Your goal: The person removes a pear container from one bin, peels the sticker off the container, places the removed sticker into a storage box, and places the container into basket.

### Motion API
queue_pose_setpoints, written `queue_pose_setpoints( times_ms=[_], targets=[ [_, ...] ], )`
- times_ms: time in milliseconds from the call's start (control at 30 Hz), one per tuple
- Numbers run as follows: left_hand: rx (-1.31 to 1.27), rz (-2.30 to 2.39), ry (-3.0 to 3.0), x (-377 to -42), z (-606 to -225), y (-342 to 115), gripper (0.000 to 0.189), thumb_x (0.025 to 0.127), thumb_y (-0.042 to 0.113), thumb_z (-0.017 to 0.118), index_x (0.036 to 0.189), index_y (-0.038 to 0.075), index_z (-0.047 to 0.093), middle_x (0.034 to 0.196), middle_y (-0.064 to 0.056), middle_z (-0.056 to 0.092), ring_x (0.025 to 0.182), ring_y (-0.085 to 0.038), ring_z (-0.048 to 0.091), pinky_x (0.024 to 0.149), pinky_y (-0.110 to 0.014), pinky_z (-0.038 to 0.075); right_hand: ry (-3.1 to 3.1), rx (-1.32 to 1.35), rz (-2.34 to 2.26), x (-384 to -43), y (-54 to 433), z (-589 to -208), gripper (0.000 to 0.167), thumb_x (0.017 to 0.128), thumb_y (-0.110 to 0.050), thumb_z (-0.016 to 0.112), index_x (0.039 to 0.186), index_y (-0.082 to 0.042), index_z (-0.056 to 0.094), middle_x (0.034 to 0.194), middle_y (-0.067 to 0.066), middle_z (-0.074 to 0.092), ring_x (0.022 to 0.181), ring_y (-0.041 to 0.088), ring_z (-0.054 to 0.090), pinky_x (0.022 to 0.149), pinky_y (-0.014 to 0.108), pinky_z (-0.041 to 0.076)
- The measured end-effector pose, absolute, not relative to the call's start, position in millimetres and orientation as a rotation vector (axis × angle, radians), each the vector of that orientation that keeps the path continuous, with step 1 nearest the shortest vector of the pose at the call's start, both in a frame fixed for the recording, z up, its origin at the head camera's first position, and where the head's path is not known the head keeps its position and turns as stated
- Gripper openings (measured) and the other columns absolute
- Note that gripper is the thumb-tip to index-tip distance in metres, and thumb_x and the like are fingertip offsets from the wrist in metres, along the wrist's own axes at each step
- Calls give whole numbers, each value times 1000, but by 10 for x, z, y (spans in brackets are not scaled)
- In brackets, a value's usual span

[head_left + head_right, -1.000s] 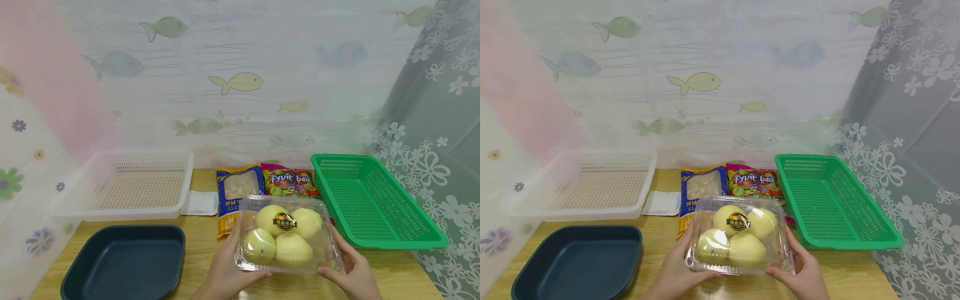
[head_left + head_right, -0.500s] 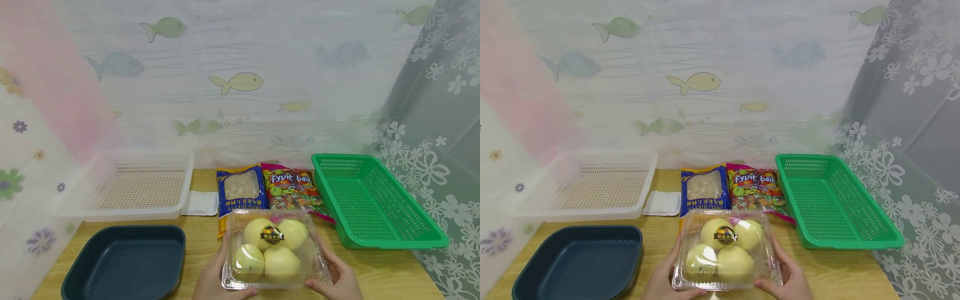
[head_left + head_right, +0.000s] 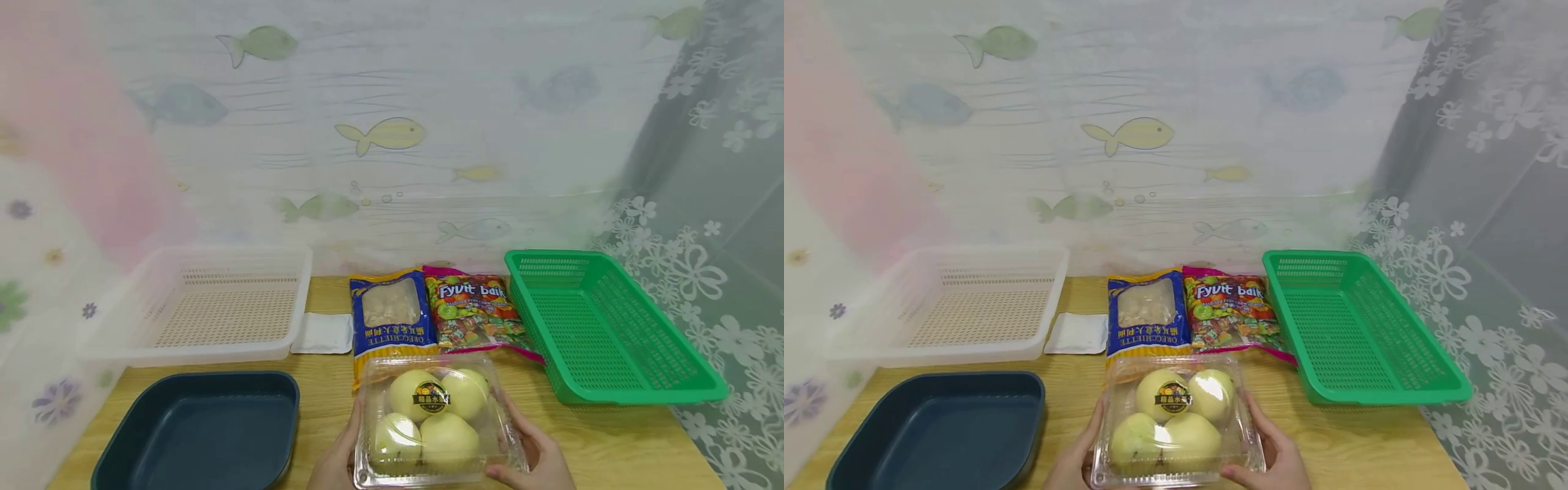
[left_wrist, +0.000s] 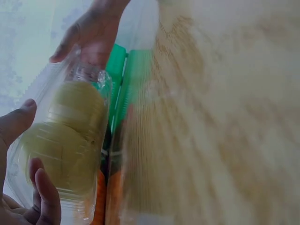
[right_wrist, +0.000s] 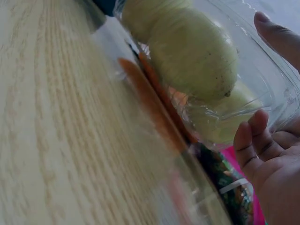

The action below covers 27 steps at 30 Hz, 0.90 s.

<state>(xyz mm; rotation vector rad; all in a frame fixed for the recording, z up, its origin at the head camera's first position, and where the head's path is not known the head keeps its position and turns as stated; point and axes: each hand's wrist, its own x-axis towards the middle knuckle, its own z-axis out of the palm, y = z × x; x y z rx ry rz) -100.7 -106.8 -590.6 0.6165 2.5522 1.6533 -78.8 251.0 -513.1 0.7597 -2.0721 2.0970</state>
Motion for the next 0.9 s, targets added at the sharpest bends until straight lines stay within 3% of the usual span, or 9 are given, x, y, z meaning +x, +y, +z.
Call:
queue_pose_setpoints(
  times_ms=[133, 300, 400, 600, 800, 900],
  targets=[
    [613, 1623, 2596, -1012, -5972, -1094, 141, 70, 43, 102, 173, 18, 8, 170, -24, 28, 138, -23, 55, 101, -28, 52, -2074, 739, 2125, -797, 2488, -5132, 96, 80, 22, 79, 158, 19, 22, 164, -16, 44, 142, 2, 50, 106, 22, 49],
    [462, 1746, 2424, -989, -5967, -1075, 139, 68, 37, 103, 171, 10, 15, 170, -28, 25, 111, -5, 67, 85, -22, 57, -2087, 703, 2157, -787, 2474, -5135, 95, 82, 19, 79, 158, 18, 22, 164, -18, 44, 139, 2, 53, 104, 24, 52],
    [445, 1814, 2310, -983, -5952, -1067, 138, 70, 29, 103, 170, 3, 11, 170, -32, 19, 103, -5, 71, 79, -24, 61, -2118, 672, 2150, -781, 2472, -5146, 96, 82, 18, 80, 159, 17, 22, 163, -19, 44, 138, 2, 53, 104, 24, 52],
    [487, 1853, 2282, -986, -5931, -1069, 135, 72, 21, 102, 168, -1, 10, 167, -39, 18, 106, -5, 70, 83, -23, 59, -2128, 676, 2155, -786, 2477, -5183, 97, 83, 17, 80, 159, 16, 21, 163, -20, 43, 137, 2, 55, 103, 25, 53],
    [491, 1859, 2290, -993, -5959, -1070, 136, 69, 13, 102, 168, 1, 9, 165, -42, 16, 107, -8, 71, 82, -26, 61, -2123, 687, 2172, -793, 2474, -5207, 95, 85, 16, 79, 161, 15, 22, 162, -22, 43, 136, 2, 55, 102, 24, 53],
    [480, 1869, 2265, -1002, -5978, -1070, 138, 70, 12, 101, 171, 14, 8, 166, -42, 14, 106, -8, 71, 80, -26, 61, -2142, 643, 2182, -794, 2463, -5209, 95, 86, 15, 79, 161, 15, 21, 161, -24, 44, 136, 0, 54, 102, 23, 52]
  ],
)
